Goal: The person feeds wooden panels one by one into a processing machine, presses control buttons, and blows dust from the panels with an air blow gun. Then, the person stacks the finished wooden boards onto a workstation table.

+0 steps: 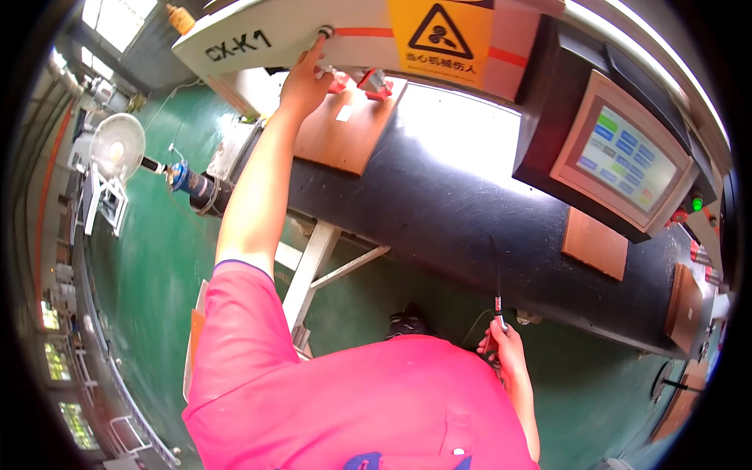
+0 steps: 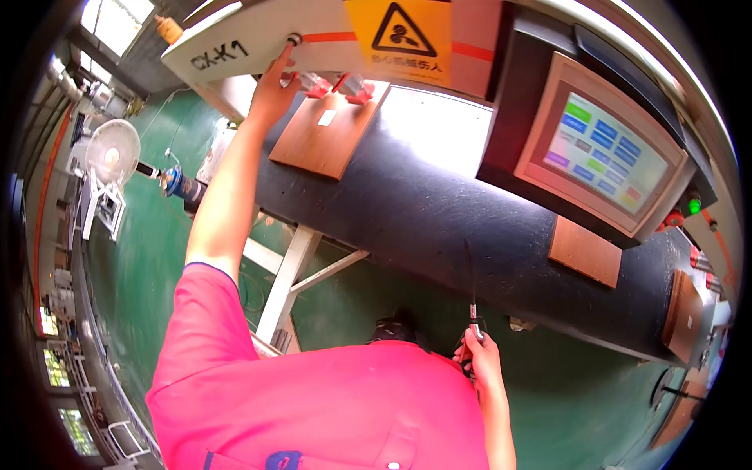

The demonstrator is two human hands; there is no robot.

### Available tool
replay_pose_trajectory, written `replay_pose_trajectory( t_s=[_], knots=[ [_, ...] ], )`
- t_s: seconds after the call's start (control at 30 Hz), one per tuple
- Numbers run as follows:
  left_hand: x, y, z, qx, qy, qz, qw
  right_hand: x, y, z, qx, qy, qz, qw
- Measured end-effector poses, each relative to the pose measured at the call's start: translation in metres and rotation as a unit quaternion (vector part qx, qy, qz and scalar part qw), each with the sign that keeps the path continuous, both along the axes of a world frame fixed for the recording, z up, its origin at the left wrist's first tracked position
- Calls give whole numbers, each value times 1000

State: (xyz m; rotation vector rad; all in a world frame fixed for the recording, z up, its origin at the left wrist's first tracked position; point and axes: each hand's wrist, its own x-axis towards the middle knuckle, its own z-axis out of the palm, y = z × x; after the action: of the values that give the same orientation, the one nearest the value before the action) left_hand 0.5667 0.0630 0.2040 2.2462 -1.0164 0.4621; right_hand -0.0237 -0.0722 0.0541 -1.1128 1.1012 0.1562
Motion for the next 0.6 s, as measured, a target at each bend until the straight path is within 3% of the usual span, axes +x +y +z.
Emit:
replay_pose_trajectory(
  t_s=[0.07, 0.13, 0.2, 0.23, 0.3, 0.37, 0.47, 0.6],
  knots=[
    [-7, 7, -1, -5, -33, -4, 999, 9, 2, 3, 12, -3, 5, 1000],
    [-18, 13, -28, -79, 40, -15, 996, 19, 5, 6, 13, -2, 31, 999],
    [-20, 28, -86, -15, 86, 35, 996, 31, 8, 11, 9, 6, 60, 998],
    [-44, 36, -88, 53, 211, 31, 975, 36, 10, 9, 7, -2, 79, 997],
    [-21, 60, -206, 122, -11, -2, 993, 53, 14, 16, 2, 2, 113, 994],
    [-36, 70, -236, 185, 192, 21, 964, 73, 16, 22, -11, 11, 147, 989],
    [-69, 69, -234, 258, 224, 103, 934, 98, 21, 30, -14, -2, 154, 988],
    [-73, 66, -248, 244, 236, 131, 931, 119, 27, 37, -16, -21, 176, 984]
  ],
)
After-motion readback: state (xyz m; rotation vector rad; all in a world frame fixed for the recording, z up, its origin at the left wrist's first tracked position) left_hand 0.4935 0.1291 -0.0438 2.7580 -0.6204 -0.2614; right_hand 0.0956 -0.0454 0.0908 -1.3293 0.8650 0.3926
